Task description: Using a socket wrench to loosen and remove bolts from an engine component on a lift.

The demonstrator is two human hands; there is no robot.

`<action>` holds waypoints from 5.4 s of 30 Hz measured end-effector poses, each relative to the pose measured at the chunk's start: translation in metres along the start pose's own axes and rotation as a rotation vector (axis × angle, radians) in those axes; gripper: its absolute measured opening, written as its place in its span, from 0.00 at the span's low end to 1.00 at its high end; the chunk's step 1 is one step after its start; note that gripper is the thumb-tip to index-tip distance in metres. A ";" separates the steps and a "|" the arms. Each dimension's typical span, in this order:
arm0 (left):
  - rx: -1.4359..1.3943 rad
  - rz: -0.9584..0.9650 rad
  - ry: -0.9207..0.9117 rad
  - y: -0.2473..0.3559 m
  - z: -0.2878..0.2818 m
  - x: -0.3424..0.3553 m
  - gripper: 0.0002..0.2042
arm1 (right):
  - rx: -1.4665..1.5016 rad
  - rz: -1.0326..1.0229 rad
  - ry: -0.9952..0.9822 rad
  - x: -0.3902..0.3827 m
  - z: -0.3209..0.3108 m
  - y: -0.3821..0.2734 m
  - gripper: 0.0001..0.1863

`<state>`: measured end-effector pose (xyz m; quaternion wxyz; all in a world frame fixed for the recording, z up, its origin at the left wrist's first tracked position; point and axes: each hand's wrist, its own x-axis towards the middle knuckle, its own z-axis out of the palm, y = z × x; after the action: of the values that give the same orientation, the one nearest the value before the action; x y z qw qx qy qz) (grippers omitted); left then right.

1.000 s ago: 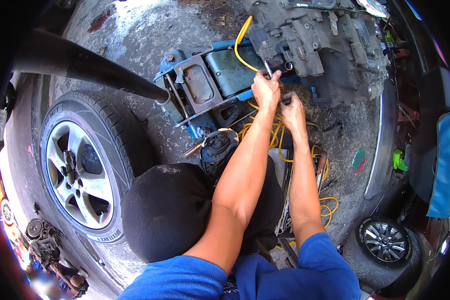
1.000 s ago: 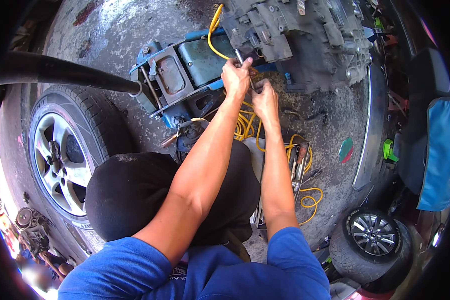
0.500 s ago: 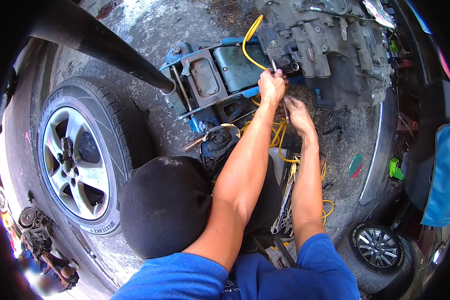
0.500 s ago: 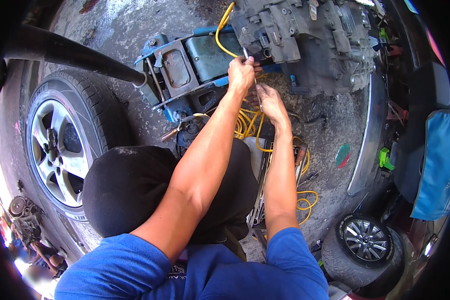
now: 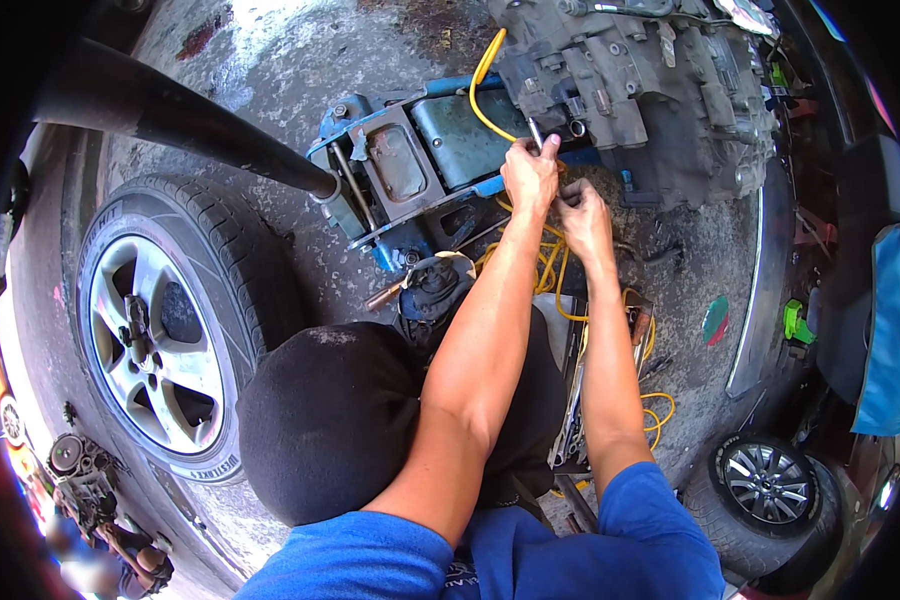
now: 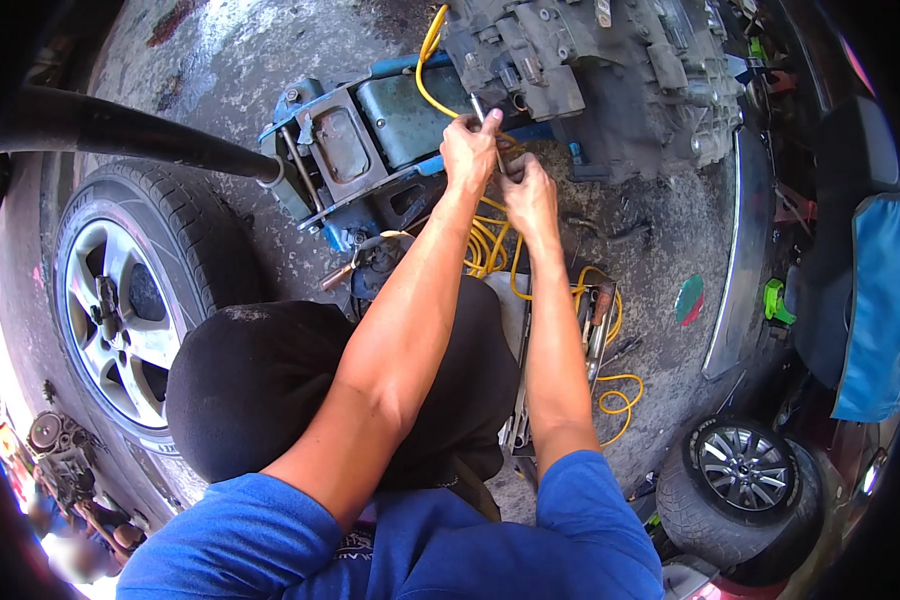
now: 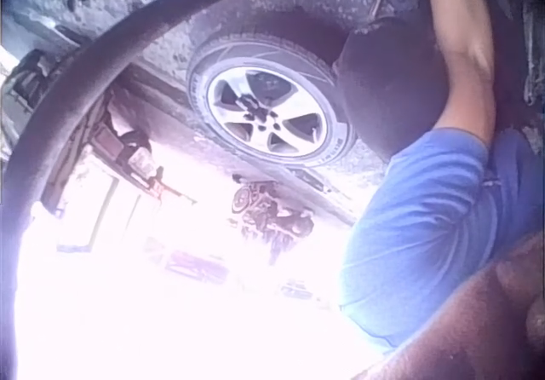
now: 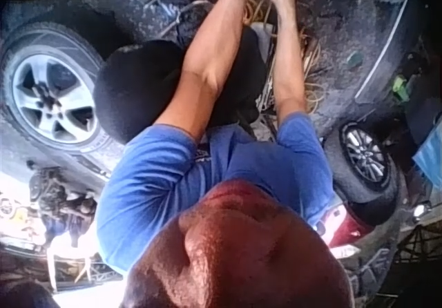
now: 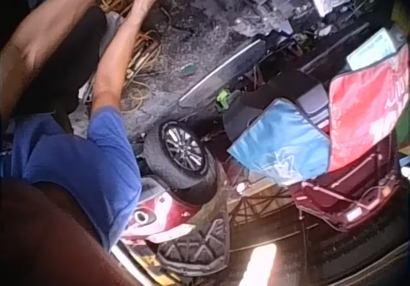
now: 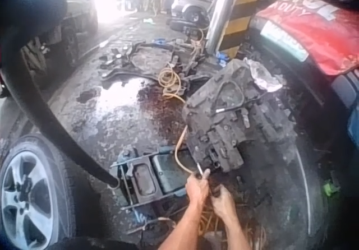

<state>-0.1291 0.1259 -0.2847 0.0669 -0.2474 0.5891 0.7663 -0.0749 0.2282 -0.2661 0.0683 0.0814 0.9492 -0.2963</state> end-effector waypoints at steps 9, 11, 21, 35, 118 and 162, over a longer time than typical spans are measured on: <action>-0.010 0.030 0.062 -0.004 0.005 0.001 0.15 | 0.380 0.127 -0.152 0.004 0.006 0.012 0.11; 0.378 0.140 0.158 0.006 0.010 -0.011 0.15 | 0.175 0.068 -0.011 0.000 0.004 0.013 0.11; 0.257 0.146 0.186 -0.008 0.010 0.002 0.17 | 0.064 -0.016 0.116 -0.006 0.012 0.006 0.12; -0.088 0.076 0.114 0.001 0.007 0.010 0.15 | 0.497 0.221 -0.107 -0.003 0.010 -0.012 0.11; 0.364 0.773 0.366 0.007 0.005 -0.009 0.09 | 0.692 0.165 0.286 -0.084 -0.013 0.017 0.11; 0.086 -0.034 -0.218 -0.017 0.003 0.043 0.10 | 0.145 0.080 0.166 0.010 0.021 0.021 0.20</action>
<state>-0.1605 0.1256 -0.3184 0.1541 -0.1697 0.6064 0.7614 -0.0785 0.2337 -0.2965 -0.0048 0.1483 0.9236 -0.3534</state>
